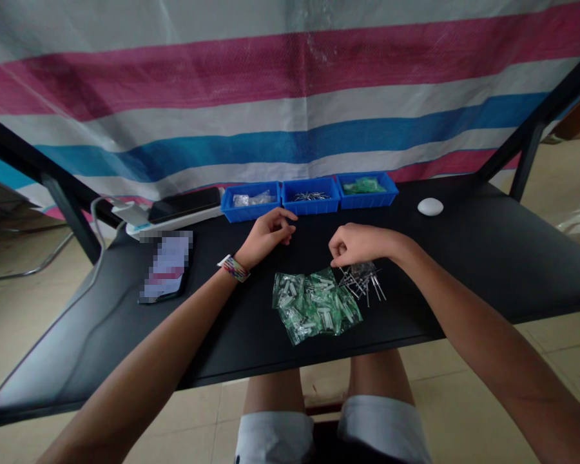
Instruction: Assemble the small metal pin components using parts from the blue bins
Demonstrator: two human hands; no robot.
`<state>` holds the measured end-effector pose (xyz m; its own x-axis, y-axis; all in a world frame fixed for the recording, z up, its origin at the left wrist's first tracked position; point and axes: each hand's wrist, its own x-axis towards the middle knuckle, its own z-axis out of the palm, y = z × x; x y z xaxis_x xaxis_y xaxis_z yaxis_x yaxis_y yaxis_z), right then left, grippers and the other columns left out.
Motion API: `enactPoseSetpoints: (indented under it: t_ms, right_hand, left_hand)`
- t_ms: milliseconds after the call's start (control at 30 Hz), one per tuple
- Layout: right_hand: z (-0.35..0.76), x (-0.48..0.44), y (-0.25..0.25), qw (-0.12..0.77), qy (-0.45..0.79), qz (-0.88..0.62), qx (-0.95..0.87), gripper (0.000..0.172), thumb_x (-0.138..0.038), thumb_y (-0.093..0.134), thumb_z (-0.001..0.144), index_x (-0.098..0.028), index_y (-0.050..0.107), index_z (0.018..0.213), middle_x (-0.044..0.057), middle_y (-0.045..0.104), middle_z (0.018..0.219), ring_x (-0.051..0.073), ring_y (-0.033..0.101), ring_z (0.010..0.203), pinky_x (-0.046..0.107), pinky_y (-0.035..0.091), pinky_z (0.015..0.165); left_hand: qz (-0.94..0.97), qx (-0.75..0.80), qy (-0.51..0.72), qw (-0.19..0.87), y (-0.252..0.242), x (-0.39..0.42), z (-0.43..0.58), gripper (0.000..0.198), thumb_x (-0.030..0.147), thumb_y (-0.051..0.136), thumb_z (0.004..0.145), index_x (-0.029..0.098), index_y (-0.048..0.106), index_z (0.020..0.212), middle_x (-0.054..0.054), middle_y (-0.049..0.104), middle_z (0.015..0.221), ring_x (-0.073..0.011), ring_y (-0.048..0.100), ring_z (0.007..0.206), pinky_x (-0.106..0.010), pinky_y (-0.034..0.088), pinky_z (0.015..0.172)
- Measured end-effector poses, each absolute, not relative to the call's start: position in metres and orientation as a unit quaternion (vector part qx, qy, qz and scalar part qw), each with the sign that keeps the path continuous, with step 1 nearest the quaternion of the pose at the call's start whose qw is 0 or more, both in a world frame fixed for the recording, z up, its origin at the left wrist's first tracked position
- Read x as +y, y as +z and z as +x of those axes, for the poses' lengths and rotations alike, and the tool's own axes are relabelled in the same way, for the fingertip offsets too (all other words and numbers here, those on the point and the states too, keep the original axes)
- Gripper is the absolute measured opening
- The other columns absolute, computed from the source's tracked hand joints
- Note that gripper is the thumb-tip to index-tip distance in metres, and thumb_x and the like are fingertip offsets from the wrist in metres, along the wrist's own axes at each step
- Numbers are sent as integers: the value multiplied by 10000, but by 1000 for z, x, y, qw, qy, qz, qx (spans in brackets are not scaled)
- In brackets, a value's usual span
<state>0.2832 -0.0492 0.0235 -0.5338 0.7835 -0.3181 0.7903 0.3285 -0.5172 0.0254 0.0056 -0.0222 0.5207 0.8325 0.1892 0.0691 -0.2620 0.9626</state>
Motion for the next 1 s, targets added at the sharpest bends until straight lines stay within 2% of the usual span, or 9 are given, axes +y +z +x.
enactPoseSetpoints:
  t_ms: [100, 267, 333, 400, 500, 667, 767, 900, 1000]
  right_hand:
    - [283, -48, 22, -62, -372, 469, 799, 91, -191, 726, 777, -180, 719, 687, 0, 669, 616, 133, 598, 582, 266, 396, 567]
    - [278, -43, 14, -279, -536, 450, 658, 132, -294, 720, 817, -166, 700, 841, 21, 696, 692, 112, 589, 518, 230, 438, 484]
    - [275, -41, 7, -343, -564, 439, 610, 174, -305, 742, 794, -166, 695, 888, 45, 738, 763, 117, 623, 535, 228, 481, 486]
    - [272, -39, 0, -383, -569, 439, 581, 198, -300, 751, 775, -167, 692, 909, 63, 770, 826, 120, 648, 553, 232, 520, 504]
    - [268, -37, -11, -407, -554, 449, 570, 222, -301, 751, 772, -171, 691, 941, 85, 804, 921, 119, 669, 562, 241, 543, 522]
    - [264, -35, -19, -417, -508, 448, 606, 227, -333, 734, 787, -176, 690, 945, 81, 808, 947, 116, 668, 541, 259, 542, 525]
    - [262, -36, -18, -428, -486, 439, 623, 238, -355, 741, 798, -179, 689, 949, 75, 801, 943, 116, 673, 552, 256, 545, 526]
    - [261, -37, -17, -438, -502, 448, 596, 334, -388, 790, 790, -198, 665, 1035, 47, 785, 884, 129, 677, 533, 256, 561, 504]
    - [262, -36, -16, -434, -519, 469, 567, 330, -471, 778, 831, -189, 661, 956, 36, 743, 788, 140, 677, 514, 248, 553, 469]
  left_hand:
    - [702, 326, 369, 515, -21, 5, 26, 280, 311, 769, 863, 164, 657, 1074, 44, 595, 661, -114, 584, 575, -229, 485, 599]
    - [700, 328, 363, 521, -21, 6, 26, 270, 347, 757, 862, 166, 677, 1044, 28, 615, 666, -122, 587, 577, -236, 485, 593]
    - [702, 330, 354, 522, -20, 5, 25, 258, 401, 706, 900, 154, 704, 975, -1, 640, 686, -129, 597, 600, -240, 488, 601]
    - [711, 334, 339, 518, -19, 5, 25, 342, 465, 639, 940, 142, 729, 868, -35, 661, 695, -139, 607, 627, -249, 498, 619]
    - [728, 335, 316, 508, -18, 4, 25, 457, 535, 608, 955, 139, 752, 778, -68, 688, 703, -150, 618, 647, -261, 512, 642]
    - [732, 332, 308, 508, -20, 5, 25, 436, 562, 692, 912, 149, 771, 799, -68, 711, 731, -158, 637, 676, -265, 519, 650]
    - [732, 330, 312, 508, -20, 4, 25, 395, 534, 733, 893, 147, 769, 824, -61, 715, 762, -145, 635, 682, -254, 515, 652]
    - [725, 324, 338, 506, -19, 2, 26, 314, 450, 801, 838, 140, 752, 844, -45, 700, 789, -122, 614, 657, -245, 503, 632]
    - [715, 322, 357, 507, -18, 2, 26, 287, 399, 839, 797, 139, 728, 841, -36, 687, 794, -113, 600, 643, -240, 491, 613]
